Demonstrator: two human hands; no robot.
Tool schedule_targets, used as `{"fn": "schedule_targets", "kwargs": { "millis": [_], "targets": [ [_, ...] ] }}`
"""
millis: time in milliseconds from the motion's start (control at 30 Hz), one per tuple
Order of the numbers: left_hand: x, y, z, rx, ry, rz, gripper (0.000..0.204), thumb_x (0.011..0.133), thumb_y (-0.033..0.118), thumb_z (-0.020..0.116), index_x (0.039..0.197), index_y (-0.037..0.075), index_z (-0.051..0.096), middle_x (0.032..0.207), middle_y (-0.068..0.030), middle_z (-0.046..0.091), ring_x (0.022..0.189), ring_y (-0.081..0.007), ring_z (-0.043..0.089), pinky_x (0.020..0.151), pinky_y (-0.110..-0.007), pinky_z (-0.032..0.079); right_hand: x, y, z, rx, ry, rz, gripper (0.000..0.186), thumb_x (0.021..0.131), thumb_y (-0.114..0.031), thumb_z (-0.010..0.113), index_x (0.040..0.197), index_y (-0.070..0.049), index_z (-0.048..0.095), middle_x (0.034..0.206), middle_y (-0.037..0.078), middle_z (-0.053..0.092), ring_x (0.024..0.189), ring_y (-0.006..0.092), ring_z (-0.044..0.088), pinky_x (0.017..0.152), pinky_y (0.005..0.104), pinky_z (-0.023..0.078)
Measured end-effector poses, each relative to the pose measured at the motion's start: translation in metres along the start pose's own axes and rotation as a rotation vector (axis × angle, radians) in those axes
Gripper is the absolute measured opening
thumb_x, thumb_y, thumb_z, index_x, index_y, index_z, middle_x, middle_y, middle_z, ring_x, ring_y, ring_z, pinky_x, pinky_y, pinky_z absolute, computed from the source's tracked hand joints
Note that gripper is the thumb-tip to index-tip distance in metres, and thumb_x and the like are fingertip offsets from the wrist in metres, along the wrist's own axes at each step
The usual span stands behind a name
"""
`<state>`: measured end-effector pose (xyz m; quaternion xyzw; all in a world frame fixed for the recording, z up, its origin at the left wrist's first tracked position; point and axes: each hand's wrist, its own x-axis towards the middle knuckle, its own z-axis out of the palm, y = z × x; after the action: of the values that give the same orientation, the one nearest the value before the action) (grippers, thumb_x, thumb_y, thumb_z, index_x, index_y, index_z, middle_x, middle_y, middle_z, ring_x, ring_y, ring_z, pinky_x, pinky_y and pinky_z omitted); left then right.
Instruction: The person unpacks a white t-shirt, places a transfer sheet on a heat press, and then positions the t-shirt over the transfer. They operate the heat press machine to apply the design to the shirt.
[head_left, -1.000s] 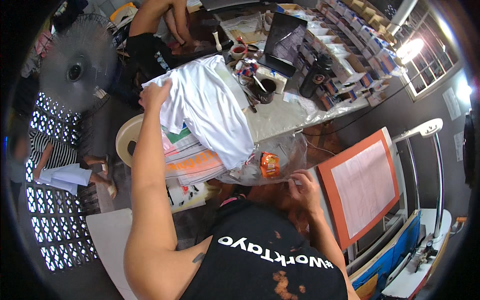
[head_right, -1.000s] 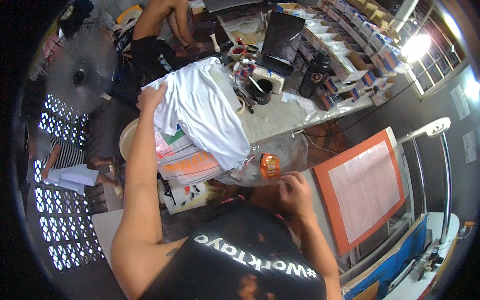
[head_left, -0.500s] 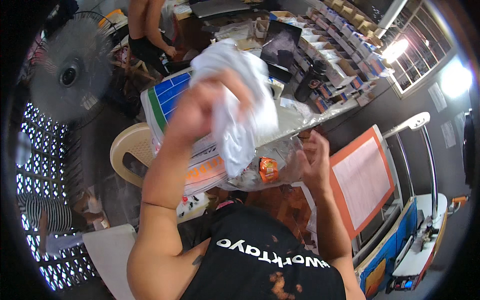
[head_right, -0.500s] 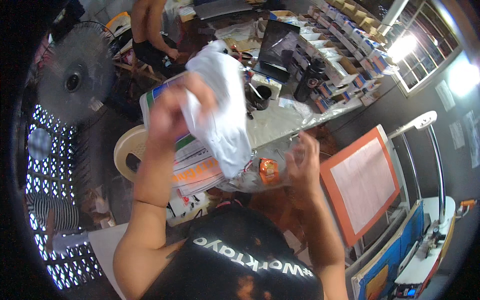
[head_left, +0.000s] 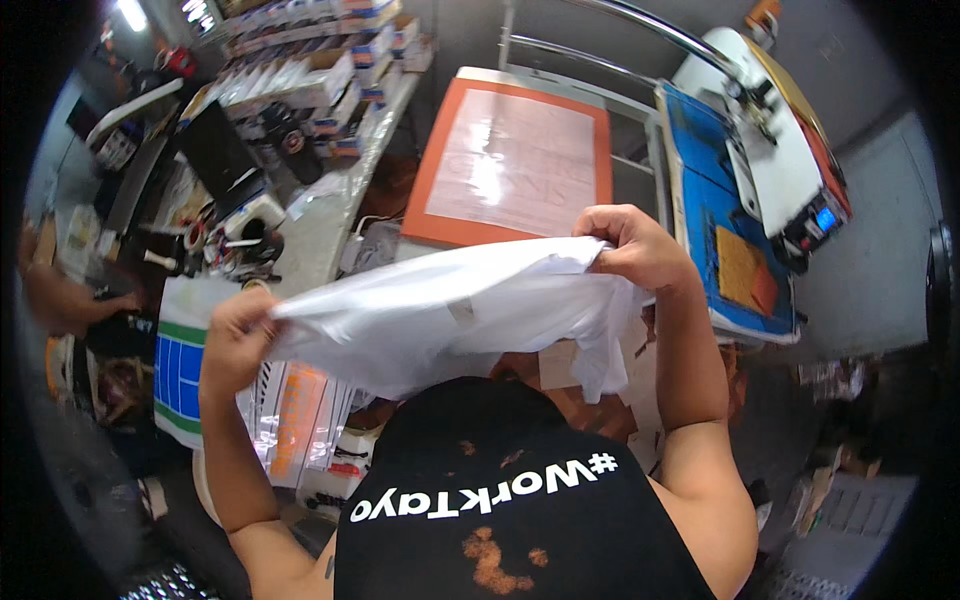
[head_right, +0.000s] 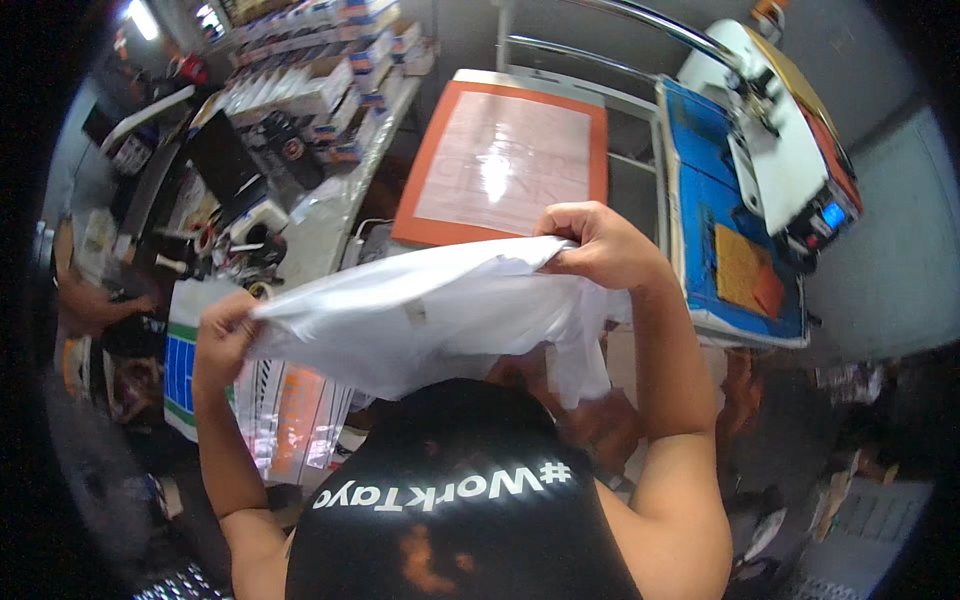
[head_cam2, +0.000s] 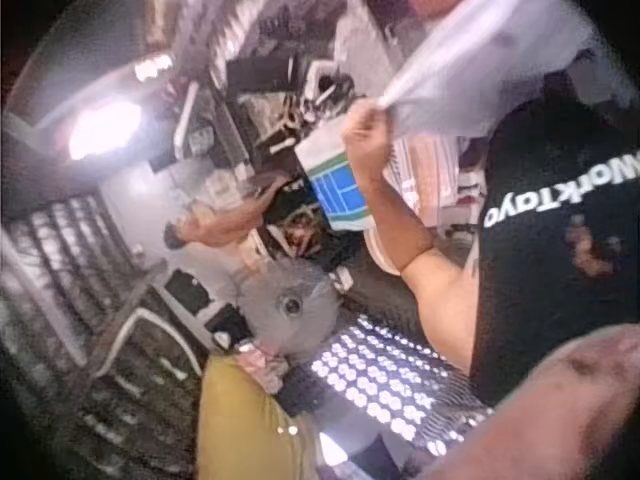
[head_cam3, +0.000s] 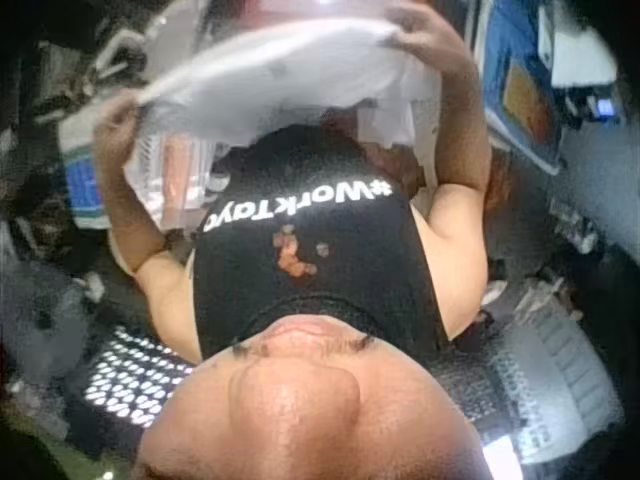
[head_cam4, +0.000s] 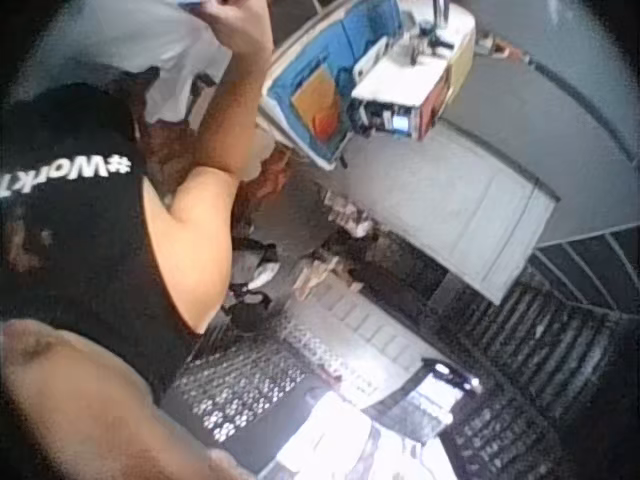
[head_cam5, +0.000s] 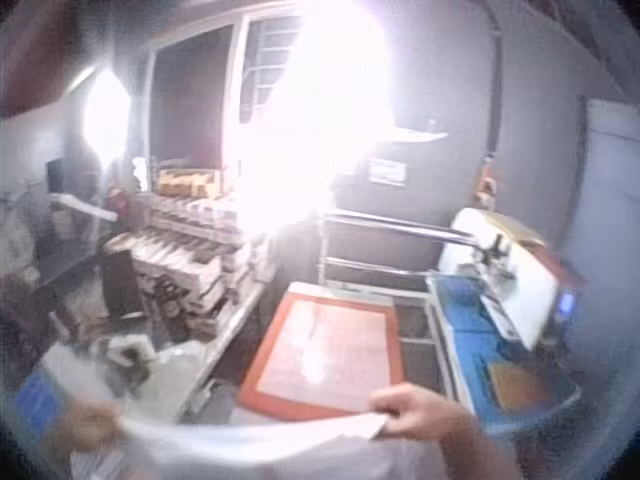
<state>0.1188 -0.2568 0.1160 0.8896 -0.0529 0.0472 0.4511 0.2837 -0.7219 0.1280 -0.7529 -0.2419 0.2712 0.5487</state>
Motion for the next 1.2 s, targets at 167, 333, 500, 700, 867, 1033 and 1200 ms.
{"fn": "schedule_targets", "kwargs": {
  "millis": [167, 333, 500, 700, 867, 1033, 1200],
  "targets": [
    [0.067, 0.007, 0.034, -0.207, 0.243, -0.004, 0.022, 0.101, 0.020, 0.059, 0.099, 0.000, 0.067, 0.069, 0.0060, 0.049, 0.062, -0.0027, 0.039, 0.055, -0.021, 0.030, -0.065, 0.020, -0.031, -0.361, 0.300, 0.154, 0.017, 0.077, -0.002, 0.075, 0.090, 0.002, 0.067, 0.080, 0.008, 0.069, 0.074, 0.0145, 0.062, 0.069, 0.0296, 0.049],
    [0.103, 0.036, 0.071, 0.193, -0.146, 0.289, 0.012, 0.081, 0.007, 0.076, 0.088, 0.000, 0.069, 0.068, -0.0017, 0.053, 0.062, -0.0108, 0.048, 0.057, -0.026, 0.036, -0.104, 0.045, -0.049, -0.619, 0.450, 0.287, 0.017, 0.073, -0.003, 0.073, 0.088, 0.003, 0.067, 0.077, 0.015, 0.069, 0.072, 0.0258, 0.065, 0.068, 0.0350, 0.051],
    [0.129, 0.013, 0.069, 0.202, 0.022, 0.131, 0.015, 0.071, -0.005, 0.075, 0.085, -0.001, 0.069, 0.076, -0.0069, 0.058, 0.069, -0.0177, 0.055, 0.061, -0.029, 0.041, -0.120, 0.050, -0.041, -0.477, 0.488, 0.008, 0.016, 0.071, 0.002, 0.072, 0.082, 0.001, 0.061, 0.077, 0.010, 0.059, 0.070, 0.0224, 0.059, 0.065, 0.0332, 0.046],
    [0.155, -0.049, 0.051, -0.119, 0.064, 0.119, 0.012, 0.075, -0.006, 0.073, 0.085, -0.003, 0.067, 0.081, -0.0066, 0.061, 0.075, -0.0166, 0.059, 0.068, -0.027, 0.045, -0.109, 0.055, -0.041, -0.467, 0.721, 0.228, 0.012, 0.073, 0.005, 0.064, 0.083, 0.000, 0.059, 0.082, 0.009, 0.061, 0.079, 0.0183, 0.059, 0.073, 0.0284, 0.047],
    [0.175, -0.109, 0.029, -0.158, -0.272, -0.273, 0.015, 0.073, 0.003, 0.078, 0.081, -0.005, 0.068, 0.078, -0.0088, 0.067, 0.075, -0.0173, 0.063, 0.076, -0.030, 0.051, -0.105, 0.087, -0.022, -0.035, 0.783, 0.486, 0.014, 0.077, 0.009, 0.063, 0.086, -0.001, 0.058, 0.086, 0.003, 0.062, 0.082, 0.0112, 0.058, 0.077, 0.0250, 0.048],
    [0.203, -0.089, 0.010, -0.736, -0.369, -0.071, 0.021, 0.071, 0.012, 0.083, 0.075, -0.001, 0.067, 0.073, -0.0080, 0.062, 0.069, -0.0157, 0.060, 0.066, -0.028, 0.047, -0.113, 0.051, -0.037, 0.068, 0.840, 0.360, 0.021, 0.074, 0.012, 0.064, 0.091, 0.002, 0.072, 0.088, 0.006, 0.070, 0.083, 0.0131, 0.065, 0.077, 0.0247, 0.049],
    [0.308, -0.063, -0.005, -0.151, -0.192, 0.119, 0.033, 0.079, 0.028, 0.081, 0.074, 0.002, 0.062, 0.072, -0.0004, 0.056, 0.069, -0.0111, 0.055, 0.063, -0.025, 0.043, -0.040, -0.008, -0.132, -0.391, 0.782, 0.311, 0.013, 0.082, -0.008, 0.065, 0.087, 0.002, 0.070, 0.080, 0.003, 0.066, 0.074, 0.0118, 0.059, 0.068, 0.0255, 0.046]
  ]
}}
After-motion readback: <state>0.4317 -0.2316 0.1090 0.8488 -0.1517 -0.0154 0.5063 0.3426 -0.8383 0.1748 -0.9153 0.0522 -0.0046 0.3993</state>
